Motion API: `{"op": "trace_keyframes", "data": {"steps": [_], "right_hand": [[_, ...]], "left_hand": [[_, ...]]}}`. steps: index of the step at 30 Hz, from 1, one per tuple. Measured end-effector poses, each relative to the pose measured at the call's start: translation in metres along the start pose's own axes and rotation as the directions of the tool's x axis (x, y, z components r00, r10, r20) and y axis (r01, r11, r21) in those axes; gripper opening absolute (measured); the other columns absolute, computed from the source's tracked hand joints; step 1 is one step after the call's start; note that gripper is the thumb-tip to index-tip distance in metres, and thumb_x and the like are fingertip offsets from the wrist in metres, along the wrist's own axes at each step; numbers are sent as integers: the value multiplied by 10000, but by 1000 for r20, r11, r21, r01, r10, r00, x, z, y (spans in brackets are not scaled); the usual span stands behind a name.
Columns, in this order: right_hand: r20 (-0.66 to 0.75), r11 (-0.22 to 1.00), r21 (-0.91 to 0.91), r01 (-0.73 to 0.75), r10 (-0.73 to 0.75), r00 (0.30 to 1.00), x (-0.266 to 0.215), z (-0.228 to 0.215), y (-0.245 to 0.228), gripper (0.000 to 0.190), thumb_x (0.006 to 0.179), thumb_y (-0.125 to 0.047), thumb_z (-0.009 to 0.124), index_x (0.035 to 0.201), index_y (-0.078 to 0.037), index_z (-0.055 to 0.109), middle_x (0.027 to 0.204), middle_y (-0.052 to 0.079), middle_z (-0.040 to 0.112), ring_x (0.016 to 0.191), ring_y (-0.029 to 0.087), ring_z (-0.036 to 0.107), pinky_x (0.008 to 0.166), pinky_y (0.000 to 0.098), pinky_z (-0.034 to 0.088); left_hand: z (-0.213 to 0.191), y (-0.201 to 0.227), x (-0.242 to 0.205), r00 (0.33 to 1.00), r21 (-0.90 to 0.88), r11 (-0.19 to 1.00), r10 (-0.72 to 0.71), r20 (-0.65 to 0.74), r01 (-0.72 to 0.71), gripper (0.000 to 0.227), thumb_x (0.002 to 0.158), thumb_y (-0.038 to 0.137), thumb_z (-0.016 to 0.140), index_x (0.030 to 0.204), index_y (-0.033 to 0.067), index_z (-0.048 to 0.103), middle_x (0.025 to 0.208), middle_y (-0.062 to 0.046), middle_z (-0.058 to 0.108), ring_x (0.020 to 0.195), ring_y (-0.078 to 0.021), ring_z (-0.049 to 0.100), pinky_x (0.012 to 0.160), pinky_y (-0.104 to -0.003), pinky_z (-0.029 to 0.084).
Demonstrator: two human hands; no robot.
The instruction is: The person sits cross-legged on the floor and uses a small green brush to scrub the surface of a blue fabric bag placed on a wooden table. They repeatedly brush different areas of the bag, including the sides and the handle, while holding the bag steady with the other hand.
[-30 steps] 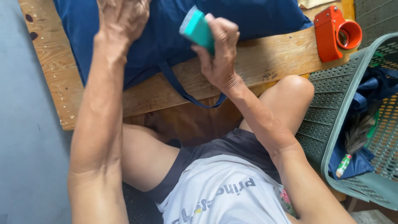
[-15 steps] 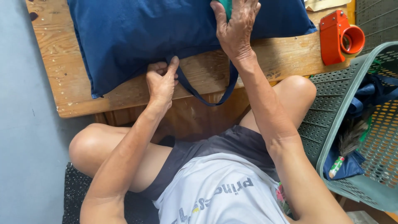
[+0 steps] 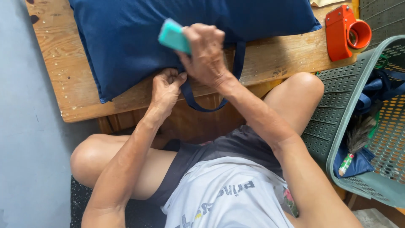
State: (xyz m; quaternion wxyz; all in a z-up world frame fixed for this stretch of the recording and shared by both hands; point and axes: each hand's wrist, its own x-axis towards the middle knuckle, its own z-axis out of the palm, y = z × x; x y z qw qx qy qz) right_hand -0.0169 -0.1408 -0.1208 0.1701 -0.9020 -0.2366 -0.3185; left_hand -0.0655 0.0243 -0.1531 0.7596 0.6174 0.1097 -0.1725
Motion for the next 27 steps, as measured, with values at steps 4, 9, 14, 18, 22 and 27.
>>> {"op": "trace_keyframes", "data": {"steps": [4, 9, 14, 18, 22, 27], "right_hand": [[-335, 916, 7, -401, 380, 862, -33, -25, 85, 402, 1037, -335, 618, 1290, -61, 467, 1171, 150, 535, 1070, 324, 559, 874, 457, 428], [-462, 822, 293, -488, 569, 681, -21, -54, 47, 376, 1035, -286, 667, 1230, -63, 437, 1079, 80, 468, 942, 222, 514, 862, 359, 474], [-21, 979, 192, 63, -60, 998, -18, -15, -20, 352, 1094, -323, 582, 1304, -61, 476, 1189, 144, 565, 977, 323, 577, 818, 445, 449], [-98, 994, 103, 39, -29, 995, -27, -6, 46, 448, 1017, -295, 708, 1313, -57, 471, 1167, 209, 594, 1007, 356, 596, 825, 478, 403], [-363, 924, 84, -373, 377, 852, -36, -27, 91, 388, 1029, -279, 660, 1284, -51, 478, 1151, 153, 512, 1073, 320, 545, 913, 451, 448], [-458, 849, 271, -453, 527, 715, -1, -41, 36, 432, 1050, -366, 661, 1311, -67, 490, 1116, 84, 483, 1015, 242, 580, 890, 378, 515]], "left_hand": [[3, 26, -12, 999, 229, 973, 25, 23, -30, 202, 976, 157, 725, 817, 135, 603, 676, 86, 539, 634, -8, 451, 597, -198, 405], [11, 49, -23, 1000, 472, 881, -3, 28, -11, 424, 1000, 210, 667, 667, 191, 405, 569, 111, 340, 534, -42, 261, 503, -272, 280], [8, 51, -21, 997, 612, 788, 63, 36, -71, 384, 931, 249, 611, 664, 184, 342, 642, 81, 304, 642, -89, 272, 565, -360, 271], [4, 41, -16, 997, 621, 779, 69, 47, -83, 463, 967, 255, 666, 666, 216, 316, 578, 120, 300, 579, -64, 234, 549, -335, 253], [15, 45, -18, 999, 606, 794, 29, 43, -49, 400, 990, 266, 660, 694, 196, 402, 572, 115, 355, 540, -57, 297, 554, -305, 338], [30, 6, -17, 989, 671, 737, 141, -38, -79, 331, 943, 344, 671, 721, 159, 511, 572, 72, 484, 569, -150, 439, 655, -385, 436]]}}
